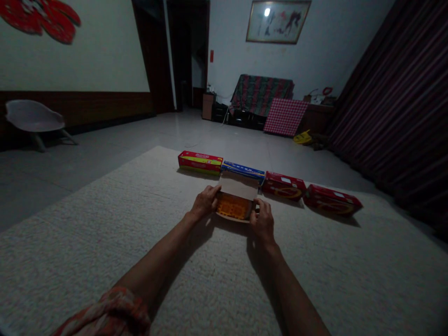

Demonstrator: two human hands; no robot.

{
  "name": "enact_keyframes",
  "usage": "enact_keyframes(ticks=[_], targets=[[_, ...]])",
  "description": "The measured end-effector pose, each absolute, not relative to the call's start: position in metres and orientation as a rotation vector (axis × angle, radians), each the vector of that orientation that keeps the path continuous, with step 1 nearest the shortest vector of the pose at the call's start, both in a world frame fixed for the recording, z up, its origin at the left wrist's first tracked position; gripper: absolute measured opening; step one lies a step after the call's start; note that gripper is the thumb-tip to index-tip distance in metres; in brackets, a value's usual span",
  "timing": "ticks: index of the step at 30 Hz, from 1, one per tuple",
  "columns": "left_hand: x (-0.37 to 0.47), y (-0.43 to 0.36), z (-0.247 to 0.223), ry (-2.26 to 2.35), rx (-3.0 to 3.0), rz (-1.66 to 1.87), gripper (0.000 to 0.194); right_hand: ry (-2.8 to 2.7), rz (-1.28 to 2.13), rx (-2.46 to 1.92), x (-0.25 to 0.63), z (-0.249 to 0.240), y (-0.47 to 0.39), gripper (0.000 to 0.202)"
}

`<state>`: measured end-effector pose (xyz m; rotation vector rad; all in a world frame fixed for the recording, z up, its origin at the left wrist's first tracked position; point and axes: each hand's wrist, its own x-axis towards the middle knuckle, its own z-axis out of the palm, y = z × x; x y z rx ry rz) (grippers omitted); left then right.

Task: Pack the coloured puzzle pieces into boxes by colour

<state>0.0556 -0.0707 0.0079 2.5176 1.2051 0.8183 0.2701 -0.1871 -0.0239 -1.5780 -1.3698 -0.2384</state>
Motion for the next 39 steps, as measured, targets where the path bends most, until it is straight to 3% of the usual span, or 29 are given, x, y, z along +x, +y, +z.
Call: enact_keyframes(ticks=[4,11,18,23,32,39], targets=[[0.051,-0.071,-0.007,1.118,2.493,1.016,0.057,-1.342,-0.130,-1.545,0.263,-0.024,-0.194,0.033],[0.056,-0.076,-0.011,1.115,2.340,1.242,0.038,-1.198,-0.001,-1.631,0.254,-0.012,-0.198,0.020],[0.059,-0.071,-0.014,1.102,2.330,1.177,0.058,-1.256,-0.041,-1.701,0.258,-0.016,-0.190,0.040],[0.057,-0.073,-0.019,1.071,2.290,1.173,0.056,-1.278,-0.068,-1.674,0.258,-0.020,-0.190,0.043],[0.048,-0.086,-0.042,0.811,2.325,1.626,0.043,-1.251,-0.223,-1.487,0.241,-0.041,-0.207,0.036],[0.051,-0.083,-0.039,0.794,2.328,1.701,0.039,-1.210,-0.201,-1.497,0.239,-0.036,-0.198,0.031]])
